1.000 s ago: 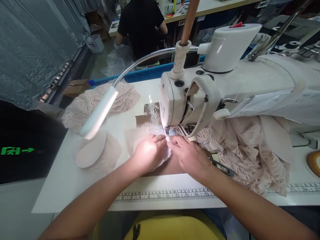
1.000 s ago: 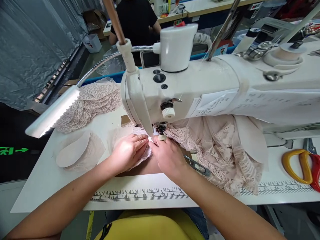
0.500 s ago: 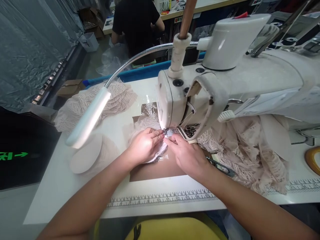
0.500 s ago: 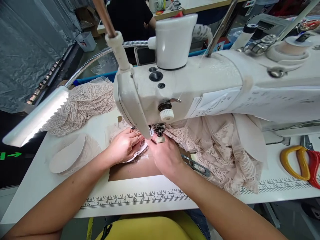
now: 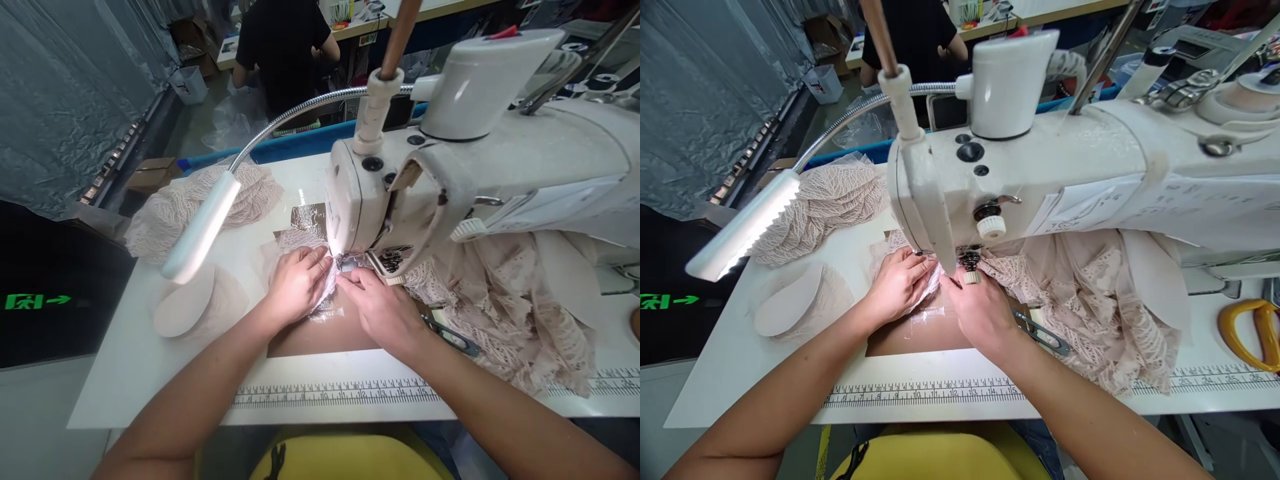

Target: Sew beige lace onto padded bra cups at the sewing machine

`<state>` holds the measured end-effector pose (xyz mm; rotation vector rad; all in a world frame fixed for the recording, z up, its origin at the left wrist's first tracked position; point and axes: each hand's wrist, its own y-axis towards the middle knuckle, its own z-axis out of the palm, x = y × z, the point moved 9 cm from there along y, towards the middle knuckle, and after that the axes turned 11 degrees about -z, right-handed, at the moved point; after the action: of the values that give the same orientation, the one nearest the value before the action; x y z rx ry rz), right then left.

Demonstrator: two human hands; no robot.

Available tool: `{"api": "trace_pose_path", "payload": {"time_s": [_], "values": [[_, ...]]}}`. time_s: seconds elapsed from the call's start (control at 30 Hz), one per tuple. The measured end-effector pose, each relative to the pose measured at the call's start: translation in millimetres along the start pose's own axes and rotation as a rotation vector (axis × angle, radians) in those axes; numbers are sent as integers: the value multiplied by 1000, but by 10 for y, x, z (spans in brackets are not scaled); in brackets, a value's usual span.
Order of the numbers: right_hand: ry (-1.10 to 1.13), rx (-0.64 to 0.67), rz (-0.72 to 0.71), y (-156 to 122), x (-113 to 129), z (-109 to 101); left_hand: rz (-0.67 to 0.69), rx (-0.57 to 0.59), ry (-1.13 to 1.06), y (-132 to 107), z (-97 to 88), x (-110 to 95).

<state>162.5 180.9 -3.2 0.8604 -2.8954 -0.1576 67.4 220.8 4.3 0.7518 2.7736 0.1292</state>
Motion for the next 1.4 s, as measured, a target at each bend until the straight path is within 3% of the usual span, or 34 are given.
{"api": "trace_pose_path", "payload": {"time_s": [0.27,0.33,0.43,0.53,0.63,0.7,0.87,1.0,1.17,1.4], "values": [[87,-155,-48,-35,10,-71,-127,80,-66,-62,-36,188],[185,-210,-71,-57,6,-123,-14,205,-162,-179,-59,83],[305,-257,-105,-92,10,-188,259,399,-343,-509,-153,-235],[378,-287,-145,-118,32,-236,291,317,-507,-694,-358,-327],[412,-305,-152,-128,37,-252,53,105,-493,-649,-423,-109],[407,-302,-136,-125,30,-246,-10,83,-373,-584,-331,-57],[213,-151,-111,-91,47,-144,195,188,-212,-428,-125,-343],[56,-16,-79,-76,38,-53,123,204,-123,-354,-130,-376],[33,-1,-26,-45,13,-39,61,235,-1,-300,-72,-332],[-3,-44,29,8,-20,-63,195,320,-2,-144,5,-233]]}}
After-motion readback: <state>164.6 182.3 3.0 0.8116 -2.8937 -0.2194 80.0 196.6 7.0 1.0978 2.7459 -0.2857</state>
